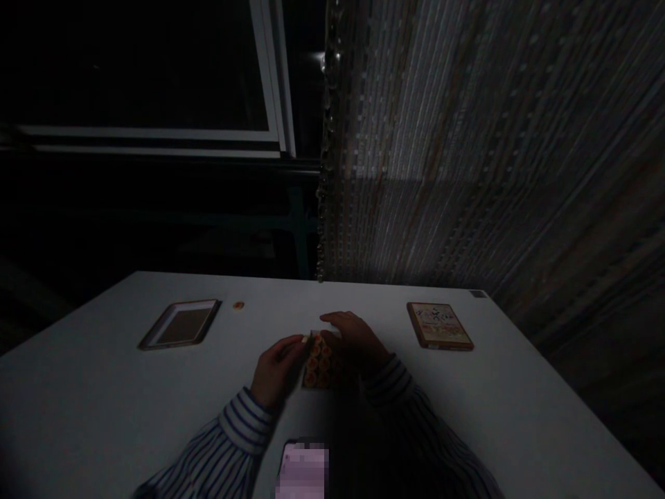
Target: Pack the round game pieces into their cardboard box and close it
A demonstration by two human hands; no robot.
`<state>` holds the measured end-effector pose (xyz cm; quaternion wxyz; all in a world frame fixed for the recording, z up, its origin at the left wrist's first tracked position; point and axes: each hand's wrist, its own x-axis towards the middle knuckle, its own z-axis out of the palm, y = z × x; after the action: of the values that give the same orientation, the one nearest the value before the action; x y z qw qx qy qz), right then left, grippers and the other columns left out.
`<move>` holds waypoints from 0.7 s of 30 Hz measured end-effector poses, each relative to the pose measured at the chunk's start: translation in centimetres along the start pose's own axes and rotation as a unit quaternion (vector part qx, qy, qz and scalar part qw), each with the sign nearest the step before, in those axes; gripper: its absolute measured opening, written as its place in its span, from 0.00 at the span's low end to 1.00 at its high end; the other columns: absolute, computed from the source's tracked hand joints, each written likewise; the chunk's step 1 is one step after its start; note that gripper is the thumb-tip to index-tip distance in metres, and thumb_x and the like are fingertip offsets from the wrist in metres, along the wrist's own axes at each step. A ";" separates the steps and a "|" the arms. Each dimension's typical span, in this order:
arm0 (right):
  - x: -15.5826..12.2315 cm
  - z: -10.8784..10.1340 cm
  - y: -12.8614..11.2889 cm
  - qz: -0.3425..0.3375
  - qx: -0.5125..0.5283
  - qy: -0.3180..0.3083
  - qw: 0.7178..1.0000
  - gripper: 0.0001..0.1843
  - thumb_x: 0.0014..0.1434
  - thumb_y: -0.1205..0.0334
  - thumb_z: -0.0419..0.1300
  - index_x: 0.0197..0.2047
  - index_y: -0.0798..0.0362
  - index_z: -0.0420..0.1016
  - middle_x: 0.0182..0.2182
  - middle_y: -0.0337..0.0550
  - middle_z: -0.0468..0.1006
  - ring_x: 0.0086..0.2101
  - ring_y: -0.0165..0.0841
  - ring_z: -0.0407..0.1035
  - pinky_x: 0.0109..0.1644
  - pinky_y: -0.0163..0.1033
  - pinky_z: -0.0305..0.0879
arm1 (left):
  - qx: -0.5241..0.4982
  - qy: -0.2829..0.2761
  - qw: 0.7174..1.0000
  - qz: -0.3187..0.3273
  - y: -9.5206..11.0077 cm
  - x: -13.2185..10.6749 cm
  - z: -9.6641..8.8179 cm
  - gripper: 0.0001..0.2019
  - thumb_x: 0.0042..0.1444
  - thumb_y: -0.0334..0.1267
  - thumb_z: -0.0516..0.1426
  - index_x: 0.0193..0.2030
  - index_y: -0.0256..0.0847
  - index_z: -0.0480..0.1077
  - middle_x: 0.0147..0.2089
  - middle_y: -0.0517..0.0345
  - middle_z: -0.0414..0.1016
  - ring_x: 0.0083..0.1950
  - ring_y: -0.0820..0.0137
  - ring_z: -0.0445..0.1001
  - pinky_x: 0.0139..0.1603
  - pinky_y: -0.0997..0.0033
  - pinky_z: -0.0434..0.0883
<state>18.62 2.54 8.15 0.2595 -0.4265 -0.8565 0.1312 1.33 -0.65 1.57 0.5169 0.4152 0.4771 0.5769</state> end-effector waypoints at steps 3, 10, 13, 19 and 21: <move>0.0 0.1 0.1 -0.011 0.001 -0.004 1.000 0.18 0.55 0.59 0.51 0.48 0.57 0.66 0.45 0.47 0.71 0.45 0.34 0.64 0.50 0.40 0.59 | -0.008 -0.002 1.000 -0.006 0.1 -0.1 -0.2 0.15 0.42 0.42 0.60 0.37 0.35 0.71 0.37 0.50 0.76 0.40 0.68 0.74 0.44 0.68 0.69; 0.0 0.5 0.2 -0.030 -0.004 -0.028 0.999 0.18 0.56 0.57 0.49 0.48 0.55 0.67 0.44 0.47 0.72 0.44 0.35 0.64 0.48 0.41 0.60 | -0.037 -0.024 0.999 -0.022 0.3 -0.3 -0.3 0.15 0.44 0.43 0.59 0.37 0.36 0.71 0.37 0.53 0.77 0.40 0.68 0.73 0.44 0.70 0.69; -0.1 0.8 0.2 -0.041 -0.001 -0.033 0.999 0.18 0.56 0.58 0.49 0.48 0.56 0.67 0.44 0.47 0.72 0.43 0.35 0.65 0.48 0.41 0.59 | -0.060 -0.025 0.997 -0.035 0.1 -0.3 -0.3 0.15 0.44 0.43 0.59 0.37 0.36 0.71 0.37 0.53 0.77 0.40 0.68 0.73 0.44 0.68 0.68; 0.0 1.5 0.0 -0.056 -0.017 -0.030 0.998 0.15 0.56 0.58 0.49 0.44 0.54 0.69 0.40 0.47 0.74 0.40 0.34 0.67 0.45 0.39 0.62 | -0.087 -0.034 0.995 -0.039 -0.5 -0.4 -0.2 0.16 0.45 0.44 0.58 0.38 0.34 0.71 0.38 0.50 0.76 0.41 0.66 0.73 0.45 0.65 0.67; 0.0 1.9 0.0 -0.063 -0.026 -0.021 0.997 0.13 0.56 0.57 0.50 0.41 0.52 0.70 0.38 0.46 0.75 0.38 0.34 0.68 0.42 0.38 0.63 | -0.083 -0.035 0.995 -0.039 -0.8 -0.4 -0.3 0.17 0.44 0.45 0.58 0.38 0.34 0.71 0.38 0.50 0.76 0.41 0.65 0.72 0.45 0.65 0.67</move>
<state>17.57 2.56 6.53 0.2383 -0.3754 -0.8900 0.1008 1.24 -1.05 0.76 0.5879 0.3716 0.4252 0.5792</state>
